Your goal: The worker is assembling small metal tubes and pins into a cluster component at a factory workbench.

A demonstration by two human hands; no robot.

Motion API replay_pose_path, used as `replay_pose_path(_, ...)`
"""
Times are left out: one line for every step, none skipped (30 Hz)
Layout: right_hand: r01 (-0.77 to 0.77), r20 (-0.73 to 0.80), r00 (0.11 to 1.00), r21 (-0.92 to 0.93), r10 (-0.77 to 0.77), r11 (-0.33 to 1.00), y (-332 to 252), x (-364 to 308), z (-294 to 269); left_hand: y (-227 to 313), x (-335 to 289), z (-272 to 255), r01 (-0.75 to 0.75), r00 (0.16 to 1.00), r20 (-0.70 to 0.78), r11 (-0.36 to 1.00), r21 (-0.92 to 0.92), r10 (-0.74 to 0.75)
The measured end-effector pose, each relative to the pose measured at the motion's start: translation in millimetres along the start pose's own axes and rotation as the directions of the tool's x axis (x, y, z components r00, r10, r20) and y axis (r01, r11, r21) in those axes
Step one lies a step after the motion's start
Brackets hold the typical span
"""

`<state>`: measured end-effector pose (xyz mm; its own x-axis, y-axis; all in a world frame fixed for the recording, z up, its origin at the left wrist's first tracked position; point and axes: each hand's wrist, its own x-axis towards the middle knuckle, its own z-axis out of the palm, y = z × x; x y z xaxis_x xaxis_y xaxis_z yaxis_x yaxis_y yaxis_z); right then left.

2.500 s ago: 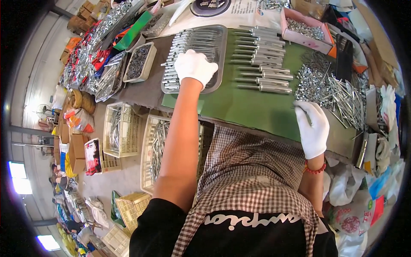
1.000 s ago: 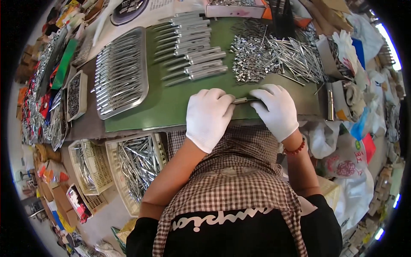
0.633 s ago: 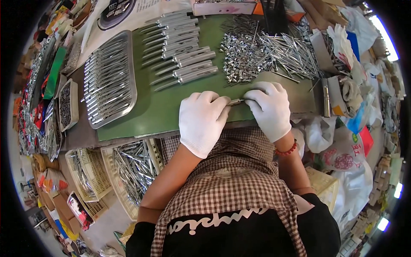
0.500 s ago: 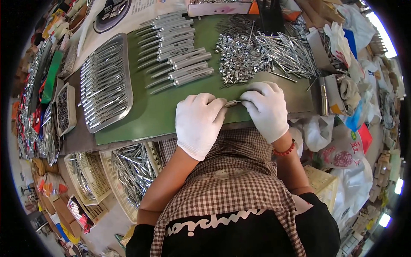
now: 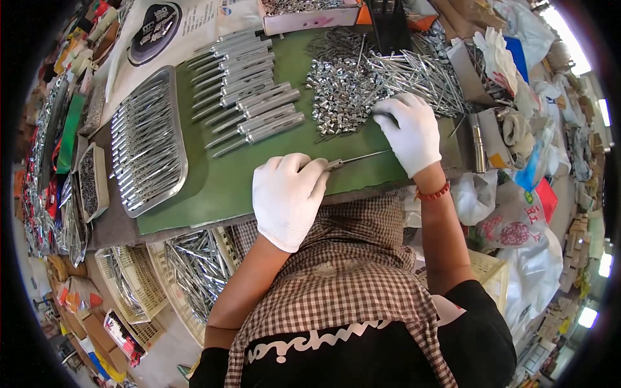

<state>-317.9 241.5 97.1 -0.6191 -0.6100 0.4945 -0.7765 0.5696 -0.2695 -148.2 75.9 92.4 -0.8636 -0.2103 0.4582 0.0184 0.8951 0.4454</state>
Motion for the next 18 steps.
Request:
replay_pose_path(0.005, 0.004, 1.000, 0.006, -0.005, 1.000, -1, 2, 0, 0, 0, 0, -0.007, 1.000, -0.009, 1.000, -0.001, 0.007)
replay_pose_path(0.010, 0.038, 0.999, -0.024, -0.009, 1.000, -2, 5, -1, 0, 0, 0, -0.013, 1.000, -0.018, 1.000, -0.002, 0.013)
replay_pose_path(0.017, 0.073, 0.997, -0.054, -0.013, 0.998, -2, 6, -1, 0, 0, 0, -0.006, 1.000, -0.019, 1.000, 0.003, 0.006)
replay_pose_path(0.057, 0.084, 0.995, -0.067, -0.051, 0.996, -2, 6, -1, 0, 0, -1, -0.008, 1.000, -0.009, 1.000, 0.004, 0.008)
replay_pose_path(0.063, 0.089, 0.994, -0.059, -0.057, 0.996, -3, 6, -1, 0, -1, -1, -0.011, 1.000, 0.000, 1.000, 0.004, 0.011)
replay_pose_path(0.081, 0.135, 0.989, -0.103, -0.066, 0.991, -4, 7, -3, 0, -2, -1, -0.002, 1.000, 0.001, 1.000, 0.009, 0.002)
replay_pose_path(0.099, 0.178, 0.981, -0.148, -0.072, 0.984, -7, 8, -5, -1, -2, -1, -0.014, 1.000, -0.005, 1.000, 0.008, 0.014)
replay_pose_path(0.125, 0.189, 0.978, -0.167, -0.093, 0.978, -11, 7, -8, -2, -2, -1, -0.025, 1.000, -0.011, 1.000, 0.007, 0.025)
replay_pose_path(0.129, 0.192, 0.977, -0.163, -0.097, 0.978, -16, 4, -10, -3, -2, -1, -0.020, 1.000, -0.012, 1.000, 0.010, 0.020)
replay_pose_path(0.095, 0.190, 0.979, -0.079, -0.079, 0.992, -22, -1, -12, -3, -3, -1, -0.024, 1.000, 0.001, 1.000, 0.008, 0.024)
replay_pose_path(0.060, 0.191, 0.980, 0.004, -0.060, 0.998, -27, -6, -14, -3, -3, -1, -0.029, 0.999, 0.015, 1.000, 0.005, 0.029)
replay_pose_path(0.077, 0.178, 0.980, 0.080, -0.090, 0.994, -34, -9, -15, -3, -4, -1, -0.022, 1.000, 0.015, 1.000, 0.005, 0.022)
replay_pose_path(0.077, 0.179, 0.980, 0.080, -0.090, 0.994, -39, -13, -15, -3, -3, -1, -0.031, 0.999, 0.011, 0.999, 0.010, 0.031)
replay_pose_path(0.088, 0.196, 0.973, 0.154, -0.118, 0.984, -44, -16, -15, -3, -2, -1, -0.039, 0.999, 0.008, 0.999, 0.014, 0.039)
replay_pose_path(0.098, 0.210, 0.966, 0.228, -0.147, 0.969, -49, -18, -15, -4, -2, 0, -0.038, 0.999, 0.008, 0.999, 0.013, 0.038)
replay_pose_path(0.128, 0.189, 0.966, 0.237, -0.175, 0.963, -52, -21, -14, -5, -1, 0, -0.065, 0.998, -0.018, 0.998, 0.018, 0.065)
replay_pose_path(0.129, 0.191, 0.966, 0.237, -0.176, 0.963, -55, -20, -14, -6, -1, 1, -0.091, 0.995, -0.044, 0.996, 0.023, 0.092)
replay_pose_path(0.137, 0.196, 0.962, 0.261, -0.191, 0.956, -59, -18, -16, -6, -1, 1, -0.090, 0.995, -0.045, 0.996, 0.022, 0.091)
